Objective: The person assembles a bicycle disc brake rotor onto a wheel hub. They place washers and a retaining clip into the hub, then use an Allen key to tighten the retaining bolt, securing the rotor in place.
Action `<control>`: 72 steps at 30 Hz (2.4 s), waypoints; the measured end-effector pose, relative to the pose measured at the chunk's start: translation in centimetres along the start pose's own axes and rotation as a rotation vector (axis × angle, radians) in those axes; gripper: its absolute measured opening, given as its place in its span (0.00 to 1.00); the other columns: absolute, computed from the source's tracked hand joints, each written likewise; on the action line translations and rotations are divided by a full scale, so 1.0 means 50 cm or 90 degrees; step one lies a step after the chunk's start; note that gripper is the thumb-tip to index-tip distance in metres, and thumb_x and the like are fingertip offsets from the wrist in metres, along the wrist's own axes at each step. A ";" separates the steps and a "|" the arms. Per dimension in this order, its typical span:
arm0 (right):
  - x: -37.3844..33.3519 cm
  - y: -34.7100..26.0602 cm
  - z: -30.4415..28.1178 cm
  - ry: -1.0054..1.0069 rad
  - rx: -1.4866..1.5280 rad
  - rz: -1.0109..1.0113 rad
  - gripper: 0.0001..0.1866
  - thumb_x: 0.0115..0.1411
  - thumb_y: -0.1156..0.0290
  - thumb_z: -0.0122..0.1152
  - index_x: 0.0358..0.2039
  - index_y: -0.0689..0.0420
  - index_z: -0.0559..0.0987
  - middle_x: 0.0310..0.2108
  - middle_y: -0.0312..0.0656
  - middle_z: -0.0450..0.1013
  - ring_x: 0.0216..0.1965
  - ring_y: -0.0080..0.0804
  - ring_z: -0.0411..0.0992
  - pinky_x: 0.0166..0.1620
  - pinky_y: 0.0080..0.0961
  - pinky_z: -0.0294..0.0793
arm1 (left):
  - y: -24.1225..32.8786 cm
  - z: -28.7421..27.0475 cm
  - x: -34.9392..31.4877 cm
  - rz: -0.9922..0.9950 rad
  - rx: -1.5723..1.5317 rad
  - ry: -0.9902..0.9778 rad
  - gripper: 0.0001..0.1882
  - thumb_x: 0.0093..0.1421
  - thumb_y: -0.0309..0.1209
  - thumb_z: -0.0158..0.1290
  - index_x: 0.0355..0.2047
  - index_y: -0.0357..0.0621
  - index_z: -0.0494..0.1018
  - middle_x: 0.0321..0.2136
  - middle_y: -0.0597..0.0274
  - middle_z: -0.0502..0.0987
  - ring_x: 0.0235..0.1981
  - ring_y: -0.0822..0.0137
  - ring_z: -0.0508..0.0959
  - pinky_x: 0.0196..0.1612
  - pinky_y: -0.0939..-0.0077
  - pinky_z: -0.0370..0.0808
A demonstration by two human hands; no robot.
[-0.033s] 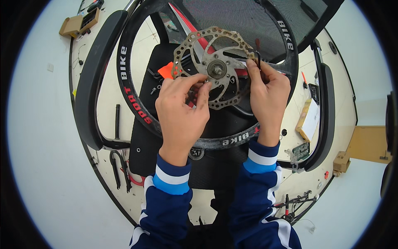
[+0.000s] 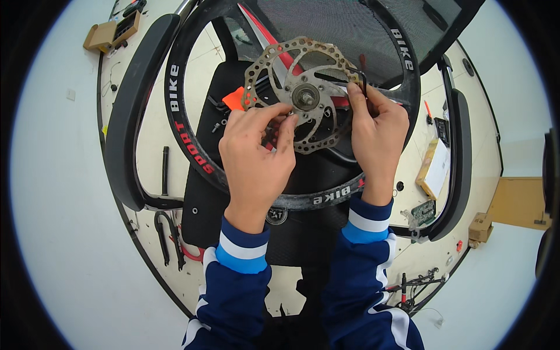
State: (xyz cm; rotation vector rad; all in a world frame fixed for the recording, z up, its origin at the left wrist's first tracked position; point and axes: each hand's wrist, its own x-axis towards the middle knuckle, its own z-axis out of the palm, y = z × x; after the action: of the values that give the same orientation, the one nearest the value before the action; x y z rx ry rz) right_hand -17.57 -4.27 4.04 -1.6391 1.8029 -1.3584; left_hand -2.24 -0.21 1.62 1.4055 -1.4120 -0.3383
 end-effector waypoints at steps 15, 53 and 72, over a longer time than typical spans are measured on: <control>-0.008 -0.002 0.007 0.032 0.008 0.034 0.14 0.63 0.69 0.65 0.36 0.70 0.83 0.12 0.39 0.66 0.17 0.19 0.58 0.22 0.24 0.57 | -0.003 0.003 0.000 0.022 0.020 0.029 0.07 0.55 0.23 0.65 0.36 0.40 0.83 0.26 0.62 0.81 0.28 0.69 0.70 0.32 0.76 0.68; -0.013 -0.018 -0.074 0.087 0.126 0.039 0.15 0.67 0.65 0.63 0.44 0.66 0.85 0.20 0.33 0.72 0.23 0.14 0.64 0.26 0.14 0.60 | -0.008 0.027 -0.014 0.021 -0.018 0.019 0.10 0.50 0.24 0.68 0.35 0.47 0.87 0.25 0.68 0.74 0.31 0.63 0.71 0.40 0.68 0.66; -0.104 -0.050 -0.011 -0.131 0.211 0.025 0.12 0.71 0.70 0.57 0.43 0.66 0.83 0.30 0.40 0.79 0.28 0.20 0.74 0.32 0.17 0.72 | 0.001 0.022 -0.018 0.030 0.080 0.033 0.12 0.50 0.28 0.69 0.37 0.54 0.87 0.26 0.73 0.71 0.32 0.68 0.69 0.39 0.70 0.59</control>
State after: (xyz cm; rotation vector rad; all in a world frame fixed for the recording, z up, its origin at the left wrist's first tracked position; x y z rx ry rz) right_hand -15.18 0.98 4.63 -1.4963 1.4013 -1.3326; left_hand -3.37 0.04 0.79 1.4688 -1.4424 -0.1840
